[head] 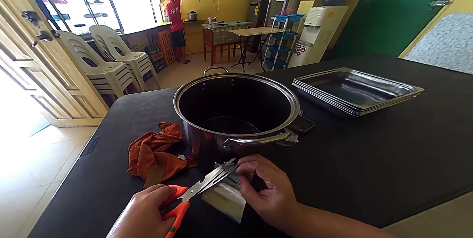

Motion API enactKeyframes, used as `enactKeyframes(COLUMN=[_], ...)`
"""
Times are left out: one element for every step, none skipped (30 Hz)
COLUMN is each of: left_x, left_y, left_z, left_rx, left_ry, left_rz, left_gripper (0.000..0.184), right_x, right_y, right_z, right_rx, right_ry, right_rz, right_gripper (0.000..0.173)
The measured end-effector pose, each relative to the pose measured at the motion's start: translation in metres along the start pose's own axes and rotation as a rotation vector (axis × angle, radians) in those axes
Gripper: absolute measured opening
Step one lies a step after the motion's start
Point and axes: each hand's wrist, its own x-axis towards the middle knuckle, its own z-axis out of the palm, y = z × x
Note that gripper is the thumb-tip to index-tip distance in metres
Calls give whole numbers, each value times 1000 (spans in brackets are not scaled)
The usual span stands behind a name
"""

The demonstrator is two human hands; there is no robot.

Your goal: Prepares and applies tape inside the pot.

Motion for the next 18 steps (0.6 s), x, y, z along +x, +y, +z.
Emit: enactKeyframes(left_x=[0,0,-1,-1,-1,-1,-1,-1,-1,-1,-2,-2,-3,-3,-3,-3,-3,-3], left_y=[0,0,0,1,1,2,2,3,3,3,3,3,3,3,4,6,8,10], left_z=[0,0,0,0,0,0,0,-1,-1,-2,-2,-3,-5,-6,-6,-6,-5,-3], left_rx=[-4,-12,-19,-25,-32,-39,-45,-45,-40,-30,-19,-7,-2,8,16,15,11,5], left_ry=[0,-3,-3,-2,-4,-9,-17,-21,-20,-16,-11,-3,6,15,24,28,36,46], left_rz=[-2,-5,-5,-7,-11,-18,-25,-27,-27,-31,-37,-42,-47,-52,-53,-50,-42,-36], left_gripper=[28,28,27,27,28,30,31,32,32,32,32,33,33,33,32,31,30,29], right_x=[0,-1,-2,-2,-2,-3,-2,-2,-2,-2,-2,-1,-1,-1,0,-1,-1,-1], right_y=[0,0,0,0,1,1,2,2,2,3,3,3,2,2,2,2,3,5], right_z=[0,1,1,2,2,2,3,3,3,4,4,5,6,7,7,5,4,3], right_rx=[15,25,31,32,32,29,26,23,19,15,12,12,13,16,17,17,17,18], right_ry=[-2,-1,0,2,5,8,12,17,21,26,31,39,49,62,74,82,87,91], right_rz=[7,13,18,23,24,22,19,20,22,28,37,49,60,73,84,93,97,96], right_gripper=[12,12,11,10,10,10,10,10,10,9,9,8,9,9,10,11,11,11])
